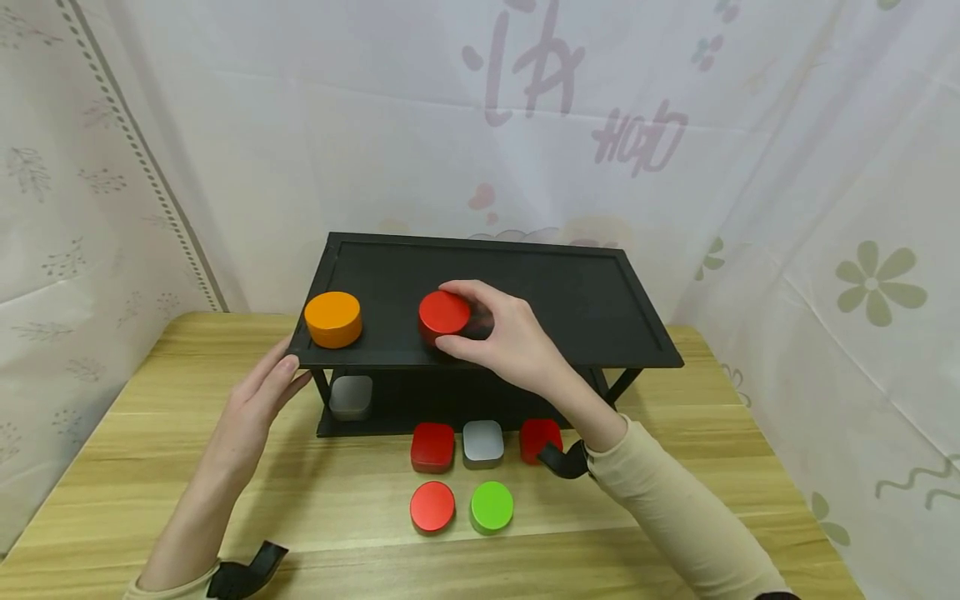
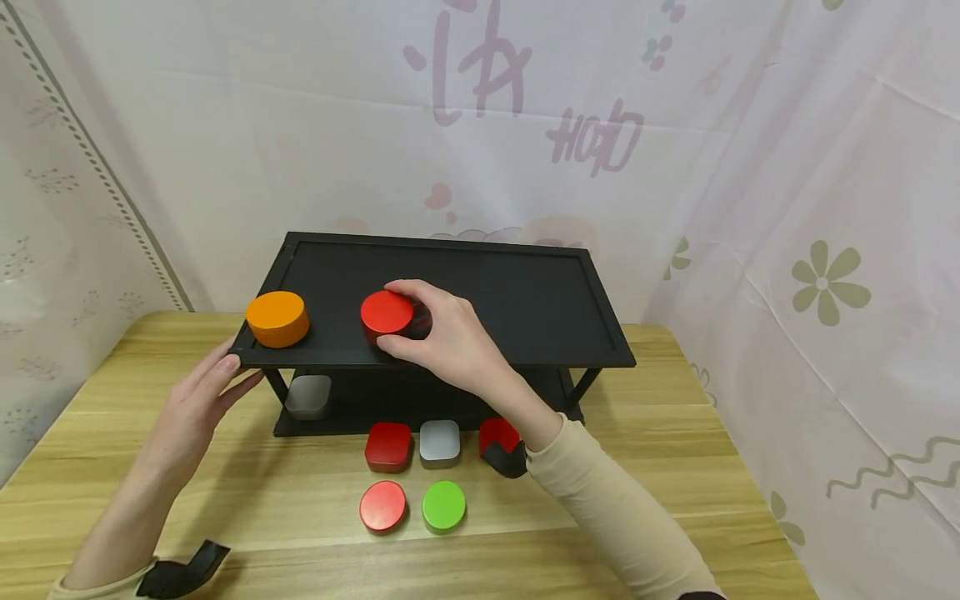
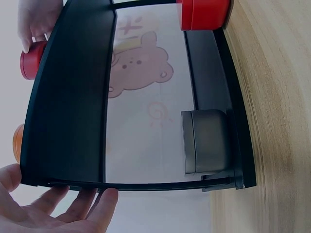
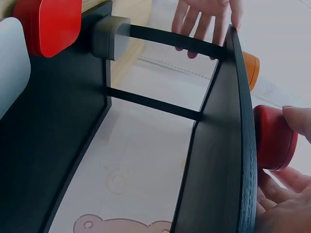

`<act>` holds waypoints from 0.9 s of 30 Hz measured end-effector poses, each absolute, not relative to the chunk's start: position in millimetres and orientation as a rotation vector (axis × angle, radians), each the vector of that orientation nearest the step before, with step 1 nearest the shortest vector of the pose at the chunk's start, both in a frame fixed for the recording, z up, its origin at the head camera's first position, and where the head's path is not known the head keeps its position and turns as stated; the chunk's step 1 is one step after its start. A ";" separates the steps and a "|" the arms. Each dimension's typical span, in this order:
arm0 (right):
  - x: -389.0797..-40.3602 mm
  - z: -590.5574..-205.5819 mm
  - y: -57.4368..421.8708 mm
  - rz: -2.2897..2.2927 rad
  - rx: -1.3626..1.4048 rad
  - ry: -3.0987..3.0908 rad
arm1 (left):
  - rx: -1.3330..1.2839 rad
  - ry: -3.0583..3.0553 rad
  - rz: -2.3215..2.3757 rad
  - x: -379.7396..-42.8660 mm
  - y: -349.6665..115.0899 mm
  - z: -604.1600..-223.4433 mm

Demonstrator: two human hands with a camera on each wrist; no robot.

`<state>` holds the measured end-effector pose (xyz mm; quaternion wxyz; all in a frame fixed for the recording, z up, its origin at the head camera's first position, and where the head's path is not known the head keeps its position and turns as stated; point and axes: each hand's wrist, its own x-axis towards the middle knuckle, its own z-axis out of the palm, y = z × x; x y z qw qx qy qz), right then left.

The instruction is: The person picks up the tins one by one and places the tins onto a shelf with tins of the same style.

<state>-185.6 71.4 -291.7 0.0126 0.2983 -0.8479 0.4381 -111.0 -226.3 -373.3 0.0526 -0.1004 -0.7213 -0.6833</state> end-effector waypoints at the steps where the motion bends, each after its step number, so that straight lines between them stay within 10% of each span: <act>1: -186.4 -291.6 70.7 1.373 0.929 -2.649 | -0.304 -2.196 -2.074 -110.9 -226.3 -373.5; 27: -201.8 -298.5 57.8 1.378 0.965 -2.734 | -0.295 -2.198 -2.081 -111.1 -225.9 -372.8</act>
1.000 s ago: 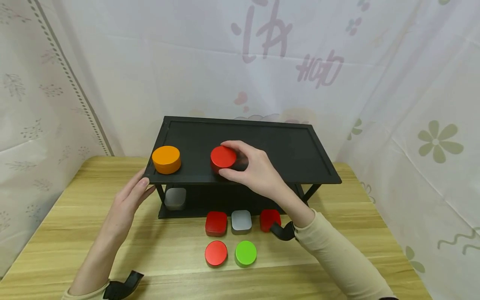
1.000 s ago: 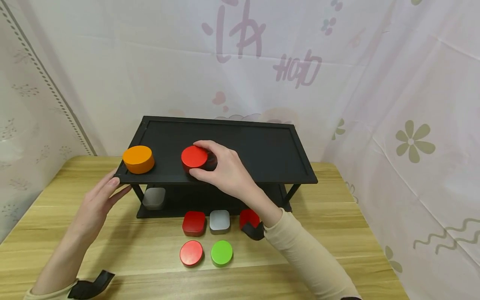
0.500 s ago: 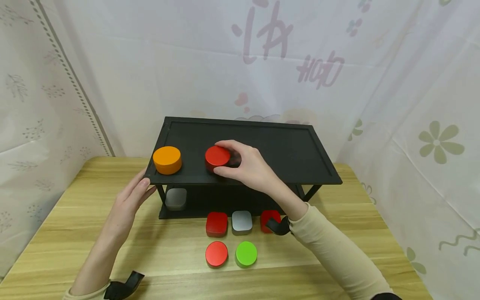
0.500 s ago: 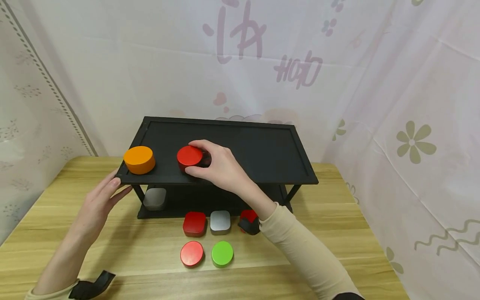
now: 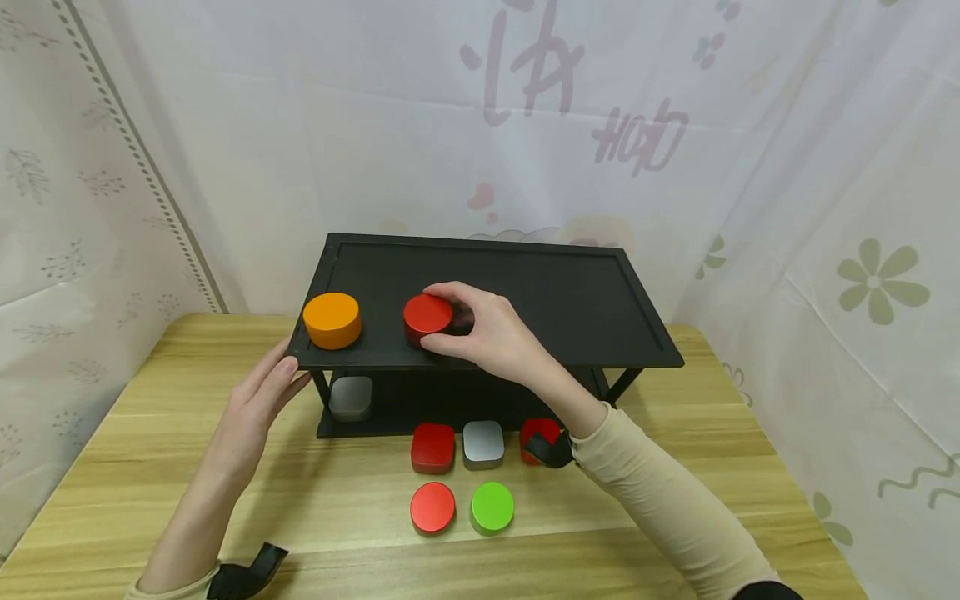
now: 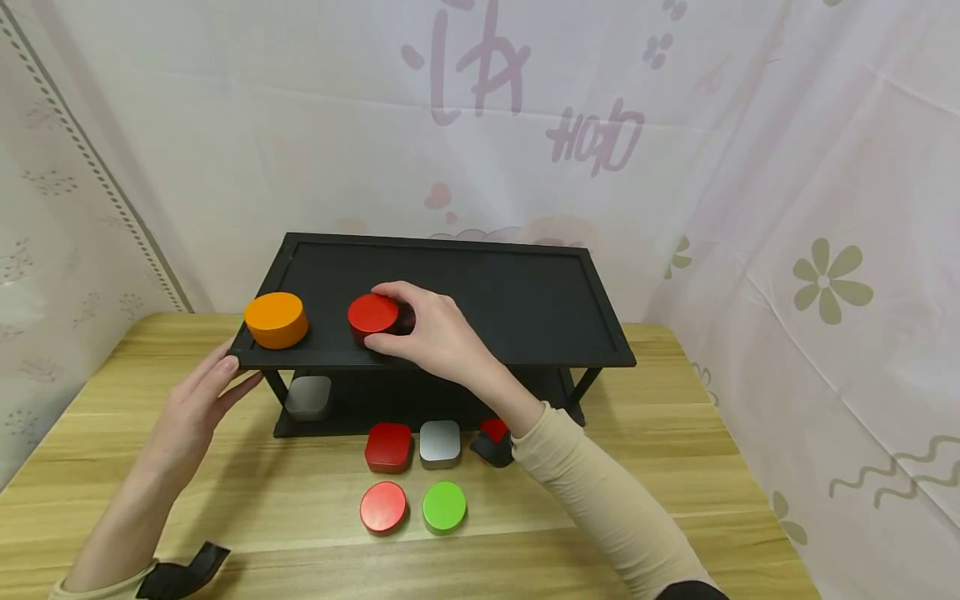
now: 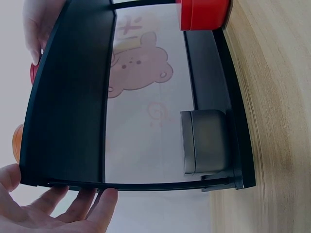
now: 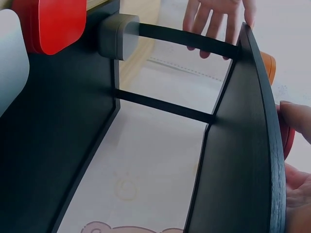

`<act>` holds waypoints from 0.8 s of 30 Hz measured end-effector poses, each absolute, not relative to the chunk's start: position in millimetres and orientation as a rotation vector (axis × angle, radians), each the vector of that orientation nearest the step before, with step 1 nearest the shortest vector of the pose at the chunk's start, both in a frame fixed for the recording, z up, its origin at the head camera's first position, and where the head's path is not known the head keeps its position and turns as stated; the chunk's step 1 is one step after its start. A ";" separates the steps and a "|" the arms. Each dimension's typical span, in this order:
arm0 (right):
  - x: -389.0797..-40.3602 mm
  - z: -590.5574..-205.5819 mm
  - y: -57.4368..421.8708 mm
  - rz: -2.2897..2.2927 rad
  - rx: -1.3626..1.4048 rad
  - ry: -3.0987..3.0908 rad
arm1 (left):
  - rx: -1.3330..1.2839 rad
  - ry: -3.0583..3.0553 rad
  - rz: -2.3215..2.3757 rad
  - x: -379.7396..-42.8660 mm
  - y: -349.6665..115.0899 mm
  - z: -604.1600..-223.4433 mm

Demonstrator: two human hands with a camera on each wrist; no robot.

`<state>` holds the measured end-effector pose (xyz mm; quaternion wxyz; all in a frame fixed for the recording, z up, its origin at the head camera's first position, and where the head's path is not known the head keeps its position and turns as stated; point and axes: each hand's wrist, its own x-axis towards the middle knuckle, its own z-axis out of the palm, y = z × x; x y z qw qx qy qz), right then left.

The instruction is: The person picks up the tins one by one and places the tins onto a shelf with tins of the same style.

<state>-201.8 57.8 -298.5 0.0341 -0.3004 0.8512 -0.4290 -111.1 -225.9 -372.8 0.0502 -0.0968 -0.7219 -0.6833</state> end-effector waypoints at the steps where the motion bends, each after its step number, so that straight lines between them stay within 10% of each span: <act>1: -201.7 -298.7 57.7 -1.317 -0.918 2.621 | -0.296 -2.198 -2.081 -111.0 -225.8 -372.8; 24: -200.4 -301.9 59.7 -1.332 -0.876 2.624 | -0.294 -2.192 -2.080 -109.9 -224.9 -372.2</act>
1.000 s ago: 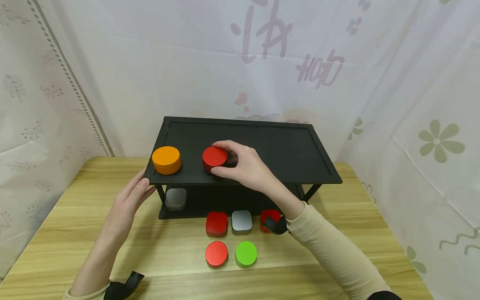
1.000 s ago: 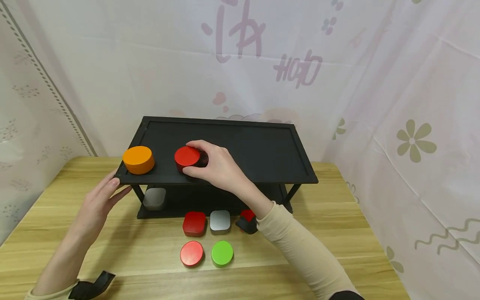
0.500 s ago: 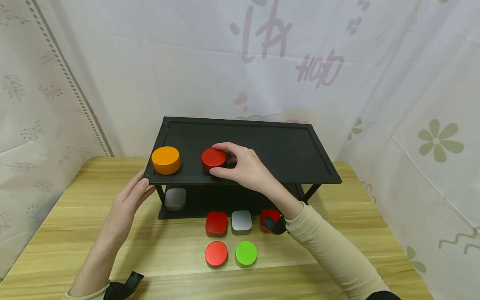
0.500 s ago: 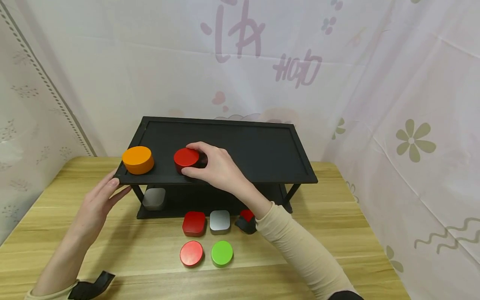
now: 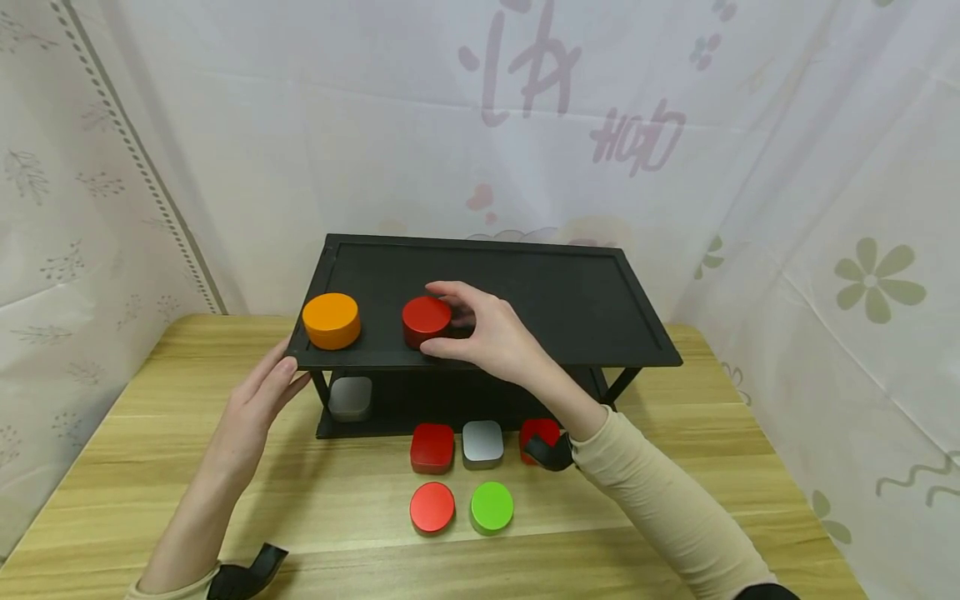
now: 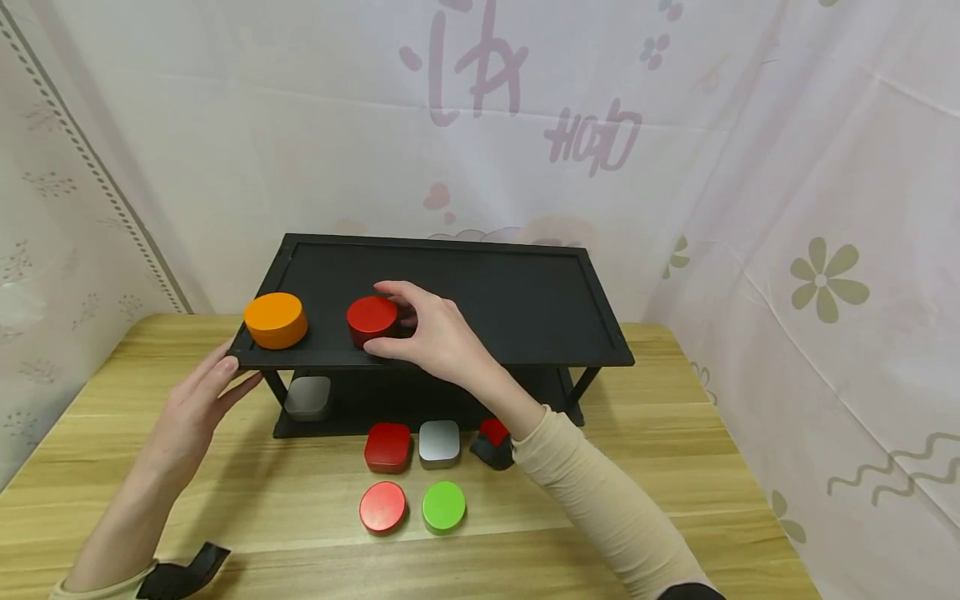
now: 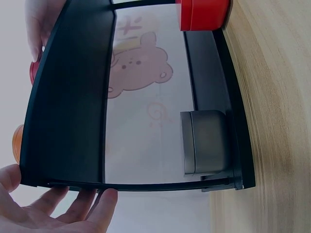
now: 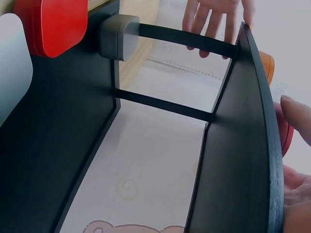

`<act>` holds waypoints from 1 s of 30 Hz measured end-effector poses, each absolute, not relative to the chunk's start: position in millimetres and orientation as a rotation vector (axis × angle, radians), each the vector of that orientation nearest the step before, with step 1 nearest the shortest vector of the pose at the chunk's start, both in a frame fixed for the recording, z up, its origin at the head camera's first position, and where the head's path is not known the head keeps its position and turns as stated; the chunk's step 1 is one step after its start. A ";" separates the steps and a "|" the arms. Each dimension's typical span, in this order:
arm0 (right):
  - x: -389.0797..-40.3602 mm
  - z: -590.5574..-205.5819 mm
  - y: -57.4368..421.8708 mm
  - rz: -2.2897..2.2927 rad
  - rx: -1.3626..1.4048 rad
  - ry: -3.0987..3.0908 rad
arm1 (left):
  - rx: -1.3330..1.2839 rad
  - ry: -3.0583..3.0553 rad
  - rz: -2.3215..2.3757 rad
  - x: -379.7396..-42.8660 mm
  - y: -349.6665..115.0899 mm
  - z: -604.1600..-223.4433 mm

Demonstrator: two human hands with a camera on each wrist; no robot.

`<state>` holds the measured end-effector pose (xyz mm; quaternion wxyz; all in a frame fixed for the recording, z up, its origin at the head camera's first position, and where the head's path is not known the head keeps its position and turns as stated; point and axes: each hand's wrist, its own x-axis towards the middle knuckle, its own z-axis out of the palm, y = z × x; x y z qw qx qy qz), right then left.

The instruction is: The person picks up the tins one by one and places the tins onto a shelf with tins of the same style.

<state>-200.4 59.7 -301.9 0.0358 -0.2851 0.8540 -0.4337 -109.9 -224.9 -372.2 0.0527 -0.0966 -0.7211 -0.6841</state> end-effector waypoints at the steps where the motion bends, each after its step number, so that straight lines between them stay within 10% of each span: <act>1: -199.5 -301.8 60.3 -1.336 -0.873 2.618 | -0.293 -2.194 -2.079 -109.9 -224.9 -372.2; 30: -154.5 -284.7 83.8 -1.599 -0.875 2.545 | -0.323 -2.150 -2.096 -112.1 -226.2 -375.5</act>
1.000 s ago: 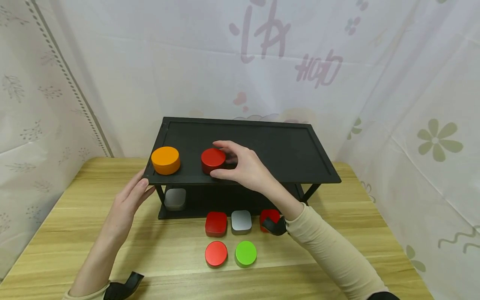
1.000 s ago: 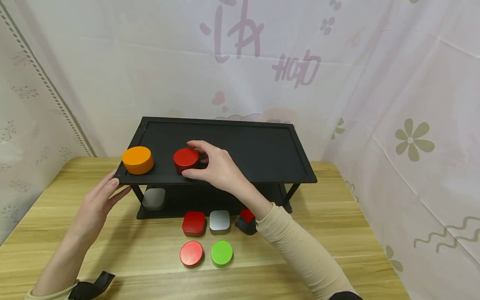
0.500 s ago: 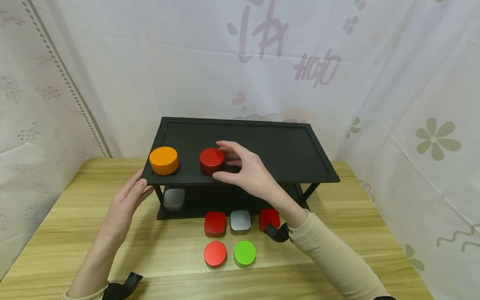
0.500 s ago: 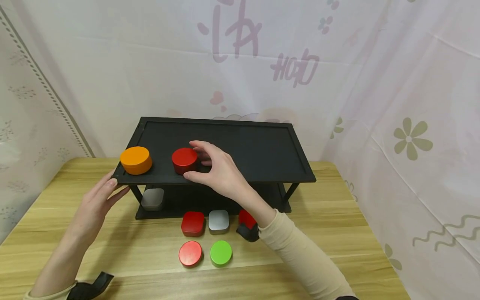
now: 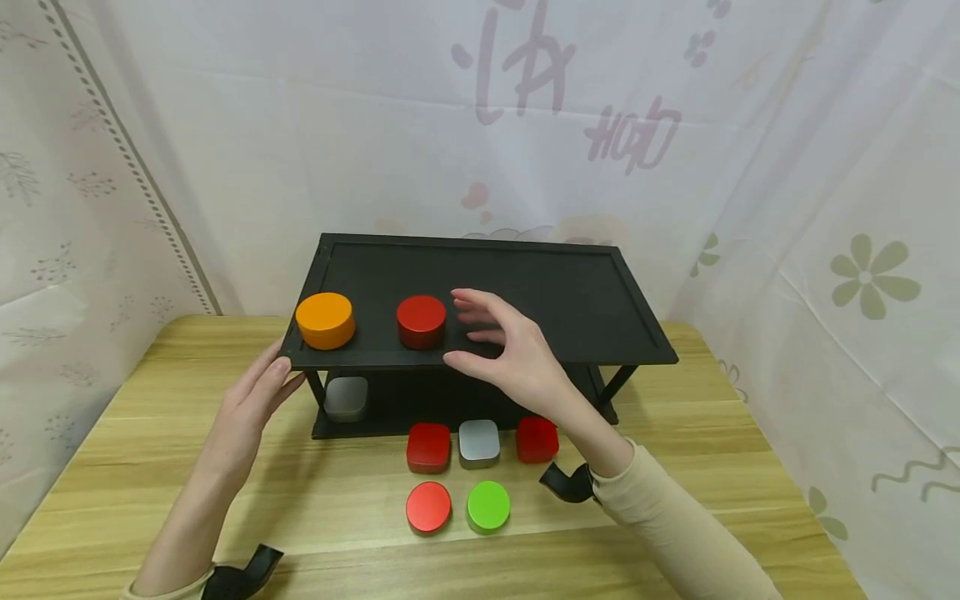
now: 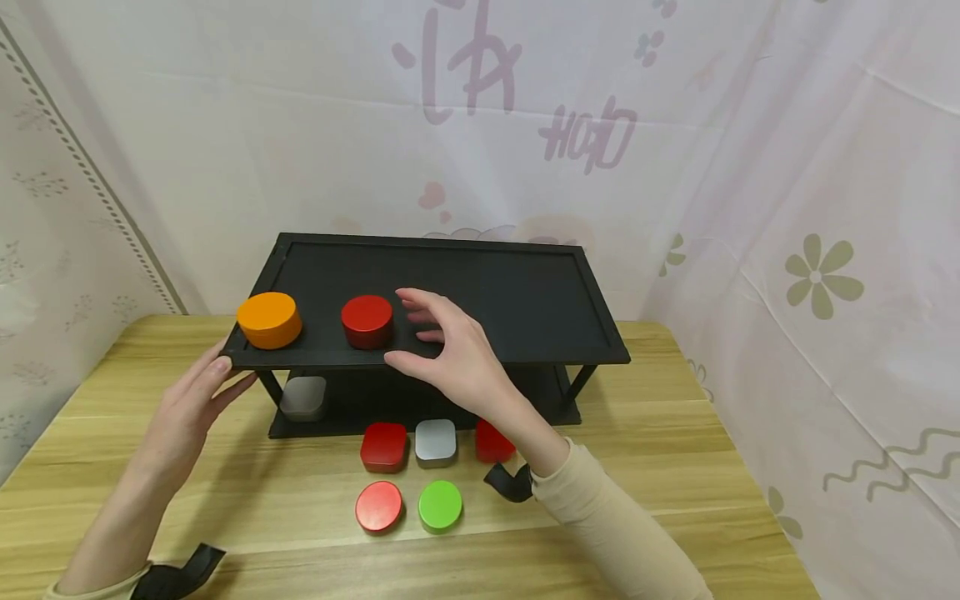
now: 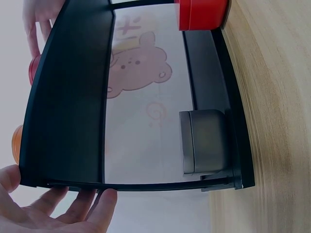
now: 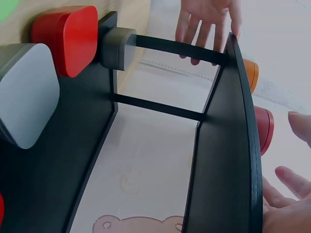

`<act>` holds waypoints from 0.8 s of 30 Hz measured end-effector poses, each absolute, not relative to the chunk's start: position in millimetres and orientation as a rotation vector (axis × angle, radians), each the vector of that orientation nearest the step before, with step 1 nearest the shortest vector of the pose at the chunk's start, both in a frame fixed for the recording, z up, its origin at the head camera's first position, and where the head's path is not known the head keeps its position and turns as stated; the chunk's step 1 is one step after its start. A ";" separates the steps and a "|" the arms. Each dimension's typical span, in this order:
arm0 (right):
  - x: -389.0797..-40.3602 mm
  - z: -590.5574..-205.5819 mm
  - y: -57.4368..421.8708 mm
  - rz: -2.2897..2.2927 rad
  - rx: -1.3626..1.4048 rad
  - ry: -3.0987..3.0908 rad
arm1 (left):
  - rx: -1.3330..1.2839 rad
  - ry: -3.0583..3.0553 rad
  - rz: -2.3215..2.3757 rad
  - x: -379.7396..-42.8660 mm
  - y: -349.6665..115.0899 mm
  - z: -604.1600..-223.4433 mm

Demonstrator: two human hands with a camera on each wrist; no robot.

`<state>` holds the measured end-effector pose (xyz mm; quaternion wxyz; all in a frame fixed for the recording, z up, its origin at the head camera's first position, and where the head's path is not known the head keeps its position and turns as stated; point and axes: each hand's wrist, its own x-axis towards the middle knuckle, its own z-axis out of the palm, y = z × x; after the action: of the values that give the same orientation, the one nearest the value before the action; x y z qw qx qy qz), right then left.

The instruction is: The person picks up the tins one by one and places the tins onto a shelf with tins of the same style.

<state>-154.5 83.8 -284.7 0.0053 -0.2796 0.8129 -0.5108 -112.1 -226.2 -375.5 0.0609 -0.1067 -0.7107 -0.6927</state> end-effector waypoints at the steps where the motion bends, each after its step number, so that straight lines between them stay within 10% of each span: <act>1: -155.4 -288.1 86.0 -1.606 -0.890 2.551 | -0.322 -2.153 -2.092 -112.2 -226.5 -375.6; 24: -136.7 -298.7 106.5 -1.650 -0.995 2.591 | -0.321 -2.162 -2.081 -111.1 -225.6 -375.0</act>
<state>-136.7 106.5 -298.7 -0.0438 -0.3077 0.8017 -0.5106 -111.1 -225.6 -375.0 0.0618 -0.1061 -0.7151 -0.6881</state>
